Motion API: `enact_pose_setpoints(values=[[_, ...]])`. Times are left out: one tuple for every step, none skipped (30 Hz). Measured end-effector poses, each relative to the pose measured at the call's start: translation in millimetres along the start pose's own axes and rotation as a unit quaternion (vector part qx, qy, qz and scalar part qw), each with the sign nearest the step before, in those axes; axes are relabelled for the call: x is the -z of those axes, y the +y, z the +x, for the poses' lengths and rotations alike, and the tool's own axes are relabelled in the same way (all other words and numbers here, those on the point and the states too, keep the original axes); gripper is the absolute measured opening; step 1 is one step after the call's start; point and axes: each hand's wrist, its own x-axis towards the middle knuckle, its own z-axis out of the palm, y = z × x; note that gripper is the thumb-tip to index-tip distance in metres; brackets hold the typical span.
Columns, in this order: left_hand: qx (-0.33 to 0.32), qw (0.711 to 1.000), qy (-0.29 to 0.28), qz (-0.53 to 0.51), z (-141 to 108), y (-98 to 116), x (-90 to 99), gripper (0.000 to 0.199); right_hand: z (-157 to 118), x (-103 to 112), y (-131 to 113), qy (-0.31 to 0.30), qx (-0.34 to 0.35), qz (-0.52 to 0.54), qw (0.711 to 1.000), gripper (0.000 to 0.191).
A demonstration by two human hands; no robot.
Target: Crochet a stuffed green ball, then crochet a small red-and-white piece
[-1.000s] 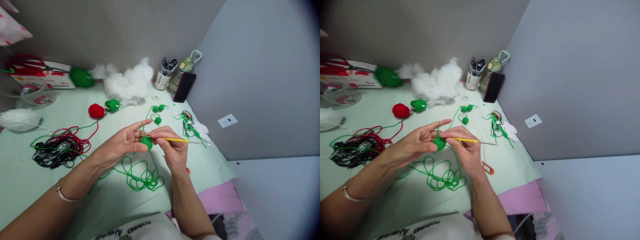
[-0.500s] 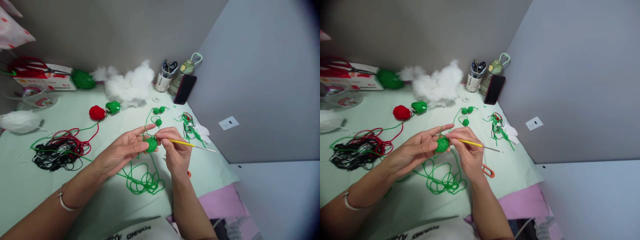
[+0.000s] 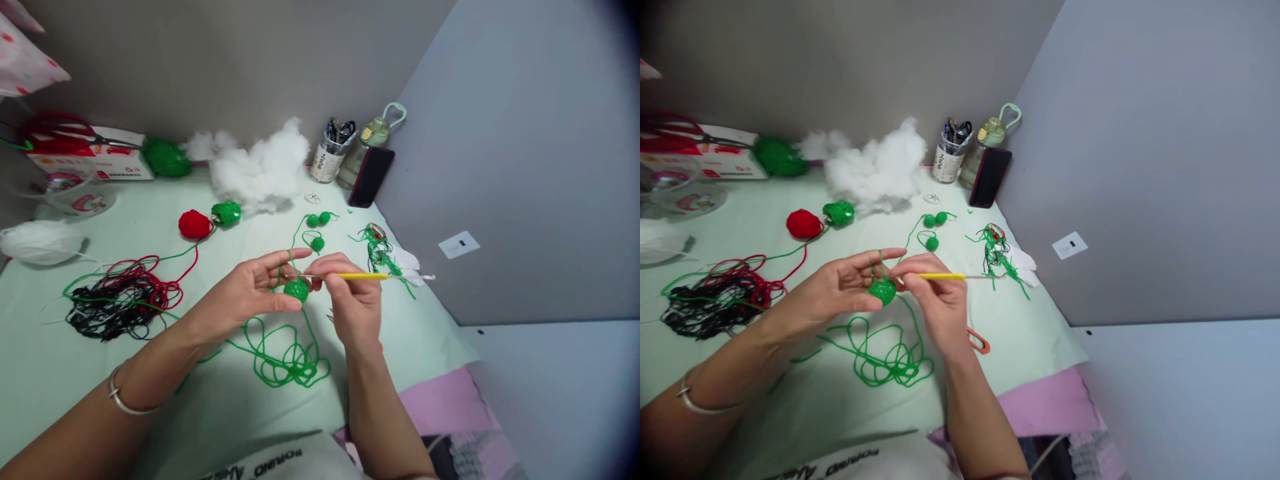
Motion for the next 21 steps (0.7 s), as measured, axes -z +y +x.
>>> enact_pose_setpoints(values=[[-0.007, 1.000, 0.015, 0.024, -0.2, -0.8, -0.8, 0.070, -1.3, -1.7, -0.1, -0.010, 0.017, -0.036, 0.999, 0.013], [-0.013, 0.999, 0.029, 0.043, -0.6, -1.2, -1.5, 0.071, -2.3, -3.0, 0.1, -0.015, 0.030, -0.058, 0.998, 0.013], [-0.019, 0.997, 0.042, 0.056, -1.1, -1.3, -2.4, 0.072, -3.0, -3.9, 0.7, -0.015, 0.037, -0.063, 0.997, 0.013], [-0.024, 0.996, 0.053, 0.063, -1.6, -0.9, -3.3, 0.072, -3.3, -4.1, 1.8, -0.012, 0.035, -0.050, 0.998, 0.013], [-0.027, 0.995, 0.062, 0.069, -2.2, -0.2, -4.4, 0.072, -3.3, -4.0, 3.0, -0.006, 0.026, -0.026, 0.999, 0.013], [-0.029, 0.994, 0.071, 0.076, -2.9, 0.8, -5.5, 0.072, -3.0, -3.5, 4.4, 0.001, 0.010, 0.002, 1.000, 0.013], [-0.028, 0.993, 0.079, 0.084, -3.5, 1.9, -6.6, 0.071, -2.6, -2.9, 5.7, 0.007, -0.010, 0.026, 1.000, 0.014], [-0.029, 0.992, 0.083, 0.092, -4.0, 3.2, -7.7, 0.070, -2.1, -2.2, 6.8, 0.010, -0.031, 0.045, 0.998, 0.016], [-0.029, 0.991, 0.085, 0.100, -4.4, 4.4, -8.8, 0.070, -1.6, -1.5, 7.5, 0.009, -0.049, 0.059, 0.997, 0.018], [-0.030, 0.990, 0.086, 0.108, -4.8, 5.6, -9.7, 0.069, -1.1, -1.0, 7.8, 0.008, -0.061, 0.070, 0.996, 0.020], [-0.032, 0.989, 0.086, 0.115, -5.0, 6.6, -10.5, 0.068, -0.7, -0.5, 7.7, 0.006, -0.068, 0.078, 0.995, 0.021], [-0.033, 0.989, 0.085, 0.120, -5.2, 7.5, -11.1, 0.068, -0.4, 0.0, 7.3, 0.002, -0.071, 0.083, 0.994, 0.022], [-0.034, 0.988, 0.085, 0.125, -5.3, 8.3, -11.5, 0.067, -0.2, 0.4, 6.7, -0.003, -0.072, 0.085, 0.994, 0.023], [-0.034, 0.987, 0.084, 0.129, -5.4, 8.7, -11.7, 0.067, 0.0, 1.0, 6.0, -0.009, -0.072, 0.086, 0.994, 0.023], [-0.034, 0.987, 0.084, 0.133, -5.6, 9.0, -11.7, 0.067, 0.1, 1.6, 5.1, -0.013, -0.071, 0.085, 0.994, 0.023], [-0.035, 0.987, 0.083, 0.136, -5.7, 9.0, -11.4, 0.067, 0.1, 2.2, 4.3, -0.018, -0.070, 0.083, 0.994, 0.023], [-0.036, 0.986, 0.083, 0.141, -6.0, 8.7, -11.0, 0.068, 0.0, 2.9, 3.5, -0.022, -0.066, 0.080, 0.994, 0.023], [-0.037, 0.985, 0.083, 0.146, -6.2, 8.4, -10.5, 0.068, -0.2, 3.7, 2.8, -0.025, -0.061, 0.076, 0.995, 0.022], [-0.037, 0.984, 0.082, 0.154, -6.4, 8.0, -9.9, 0.069, -0.5, 4.4, 2.1, -0.029, -0.053, 0.070, 0.996, 0.022], [-0.038, 0.983, 0.083, 0.162, -6.6, 7.6, -9.4, 0.070, -0.8, 5.1, 1.5, -0.033, -0.043, 0.064, 0.997, 0.021], [-0.037, 0.981, 0.083, 0.171, -6.6, 7.3, -8.9, 0.070, -1.2, 5.8, 0.8, -0.037, -0.032, 0.054, 0.997, 0.020]])
